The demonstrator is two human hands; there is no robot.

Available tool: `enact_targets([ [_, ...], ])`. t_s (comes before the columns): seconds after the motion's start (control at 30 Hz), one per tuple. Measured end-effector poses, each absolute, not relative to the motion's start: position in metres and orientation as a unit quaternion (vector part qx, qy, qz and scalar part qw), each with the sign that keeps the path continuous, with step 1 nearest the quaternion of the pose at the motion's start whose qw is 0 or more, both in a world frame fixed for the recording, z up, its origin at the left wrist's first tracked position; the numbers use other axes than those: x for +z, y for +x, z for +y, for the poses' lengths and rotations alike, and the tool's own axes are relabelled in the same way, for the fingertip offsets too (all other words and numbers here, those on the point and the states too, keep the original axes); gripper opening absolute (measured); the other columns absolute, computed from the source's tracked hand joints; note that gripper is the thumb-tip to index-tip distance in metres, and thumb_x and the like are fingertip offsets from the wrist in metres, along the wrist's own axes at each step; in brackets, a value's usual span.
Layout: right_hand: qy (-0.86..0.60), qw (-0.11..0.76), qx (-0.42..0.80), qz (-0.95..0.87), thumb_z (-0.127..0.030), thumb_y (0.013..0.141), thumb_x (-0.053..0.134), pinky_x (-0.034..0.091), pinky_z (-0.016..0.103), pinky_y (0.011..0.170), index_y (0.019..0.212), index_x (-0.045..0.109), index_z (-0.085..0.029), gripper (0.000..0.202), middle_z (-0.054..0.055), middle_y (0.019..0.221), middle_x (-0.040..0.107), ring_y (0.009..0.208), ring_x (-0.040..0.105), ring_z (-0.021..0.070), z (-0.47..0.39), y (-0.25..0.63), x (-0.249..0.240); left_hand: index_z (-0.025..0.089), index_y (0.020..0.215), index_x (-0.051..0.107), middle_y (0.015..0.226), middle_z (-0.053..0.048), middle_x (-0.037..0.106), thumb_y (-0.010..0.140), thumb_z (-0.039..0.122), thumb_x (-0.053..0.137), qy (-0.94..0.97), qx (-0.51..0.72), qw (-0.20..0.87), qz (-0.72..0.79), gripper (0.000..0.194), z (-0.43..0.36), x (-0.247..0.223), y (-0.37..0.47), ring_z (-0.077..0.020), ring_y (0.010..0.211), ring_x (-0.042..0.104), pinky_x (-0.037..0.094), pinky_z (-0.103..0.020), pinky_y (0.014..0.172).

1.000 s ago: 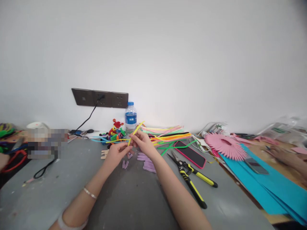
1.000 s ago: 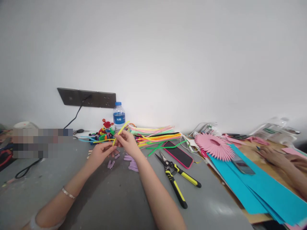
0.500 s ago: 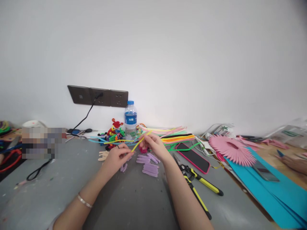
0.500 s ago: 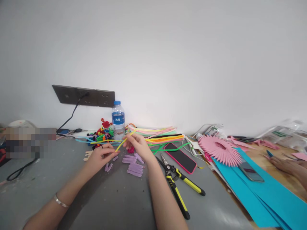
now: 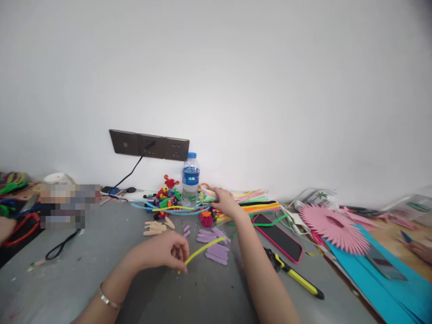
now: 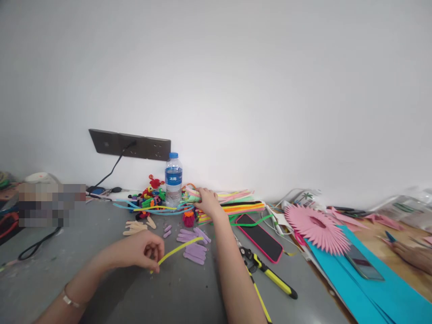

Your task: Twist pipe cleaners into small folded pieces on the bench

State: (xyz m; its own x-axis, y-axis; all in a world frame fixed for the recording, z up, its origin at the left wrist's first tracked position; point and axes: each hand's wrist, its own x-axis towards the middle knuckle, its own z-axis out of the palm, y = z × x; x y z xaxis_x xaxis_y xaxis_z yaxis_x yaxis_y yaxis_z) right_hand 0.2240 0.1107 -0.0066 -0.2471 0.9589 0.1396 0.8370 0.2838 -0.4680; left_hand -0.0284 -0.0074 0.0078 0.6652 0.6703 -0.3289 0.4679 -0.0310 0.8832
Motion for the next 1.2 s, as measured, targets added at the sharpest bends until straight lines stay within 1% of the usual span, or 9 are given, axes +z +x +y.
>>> enact_targets([
  [0.07, -0.584, 0.199, 0.151, -0.772, -0.014, 0.069, 0.065, 0.037, 0.044, 0.094, 0.111, 0.062, -0.017, 0.042, 0.012, 0.110, 0.065, 0.106, 0.057, 0.0282, 0.114, 0.221, -0.010, 0.017, 0.072, 0.067, 0.063, 0.001, 0.067, 0.060, 0.037, 0.079, 0.697, 0.059, 0.596, 0.394, 0.027, -0.008, 0.004, -0.033, -0.0136, 0.058, 0.059, 0.042, -0.021, 0.055],
  [0.13, -0.580, 0.203, 0.157, -0.773, -0.014, 0.071, 0.061, 0.039, 0.040, 0.090, 0.107, 0.063, -0.018, 0.036, 0.009, 0.105, 0.067, 0.099, 0.059, 0.0256, 0.115, 0.223, -0.009, 0.017, 0.071, 0.067, 0.062, 0.001, 0.066, 0.058, 0.039, 0.080, 0.689, 0.036, 0.608, 0.393, 0.028, -0.009, 0.000, -0.037, -0.0135, 0.056, 0.059, 0.043, -0.021, 0.053],
  [0.3, -0.524, 0.250, 0.208, -0.787, -0.021, 0.075, 0.055, 0.043, 0.030, 0.080, 0.096, 0.061, -0.017, 0.022, 0.003, 0.090, 0.065, 0.085, 0.058, 0.0200, 0.114, 0.240, 0.005, 0.018, 0.067, 0.064, 0.058, 0.003, 0.062, 0.056, 0.030, 0.077, 0.677, -0.022, 0.612, 0.408, 0.020, -0.013, -0.003, -0.039, -0.0113, 0.048, 0.052, 0.038, -0.019, 0.043],
  [0.4, -0.474, 0.309, 0.256, -0.784, -0.026, 0.076, 0.055, 0.043, 0.029, 0.078, 0.089, 0.060, -0.017, 0.017, 0.001, 0.085, 0.062, 0.083, 0.056, 0.0197, 0.111, 0.249, 0.012, 0.019, 0.064, 0.061, 0.058, 0.004, 0.061, 0.055, 0.026, 0.075, 0.671, -0.058, 0.611, 0.415, 0.018, -0.014, 0.001, -0.039, -0.0093, 0.042, 0.049, 0.037, -0.019, 0.040],
  [0.57, -0.457, 0.354, 0.293, -0.762, -0.029, 0.077, 0.058, 0.042, 0.029, 0.081, 0.092, 0.060, -0.017, 0.020, 0.002, 0.088, 0.061, 0.086, 0.056, 0.0200, 0.109, 0.257, 0.017, 0.020, 0.062, 0.059, 0.056, 0.005, 0.058, 0.053, 0.026, 0.072, 0.670, -0.103, 0.599, 0.427, 0.018, -0.015, 0.008, -0.044, -0.0095, 0.040, 0.047, 0.037, -0.020, 0.041],
  [0.7, -0.433, 0.350, 0.336, -0.759, -0.029, 0.077, 0.062, 0.043, 0.030, 0.086, 0.097, 0.062, -0.017, 0.024, 0.003, 0.093, 0.063, 0.092, 0.057, 0.0211, 0.110, 0.259, 0.014, 0.019, 0.058, 0.058, 0.054, 0.005, 0.056, 0.053, 0.024, 0.070, 0.685, -0.100, 0.574, 0.438, 0.014, -0.015, 0.011, -0.052, -0.0093, 0.042, 0.046, 0.037, -0.020, 0.042],
  [0.83, -0.404, 0.317, 0.406, -0.755, -0.029, 0.075, 0.065, 0.043, 0.031, 0.087, 0.096, 0.064, -0.017, 0.024, 0.003, 0.098, 0.064, 0.096, 0.058, 0.0215, 0.109, 0.261, 0.009, 0.019, 0.059, 0.057, 0.055, 0.004, 0.055, 0.055, 0.025, 0.069, 0.679, -0.070, 0.553, 0.477, 0.014, -0.014, 0.011, -0.057, -0.0102, 0.043, 0.044, 0.035, -0.020, 0.039],
  [1.03, -0.387, 0.334, 0.472, -0.718, -0.031, 0.072, 0.070, 0.044, 0.027, 0.080, 0.091, 0.063, -0.017, 0.024, 0.001, 0.091, 0.061, 0.087, 0.056, 0.0183, 0.109, 0.265, 0.003, 0.019, 0.070, 0.060, 0.059, 0.003, 0.056, 0.060, 0.032, 0.068, 0.675, -0.057, 0.555, 0.483, 0.019, -0.011, 0.018, -0.053, -0.0115, 0.047, 0.047, 0.037, -0.019, 0.039],
  [1.2, -0.379, 0.344, 0.508, -0.693, -0.028, 0.071, 0.071, 0.044, 0.027, 0.081, 0.093, 0.064, -0.019, 0.025, 0.000, 0.089, 0.062, 0.086, 0.057, 0.0175, 0.108, 0.263, 0.003, 0.017, 0.080, 0.061, 0.067, 0.001, 0.057, 0.075, 0.043, 0.061, 0.703, 0.088, 0.515, 0.482, 0.026, -0.004, 0.030, -0.039, -0.0132, 0.057, 0.051, 0.041, -0.021, 0.047],
])
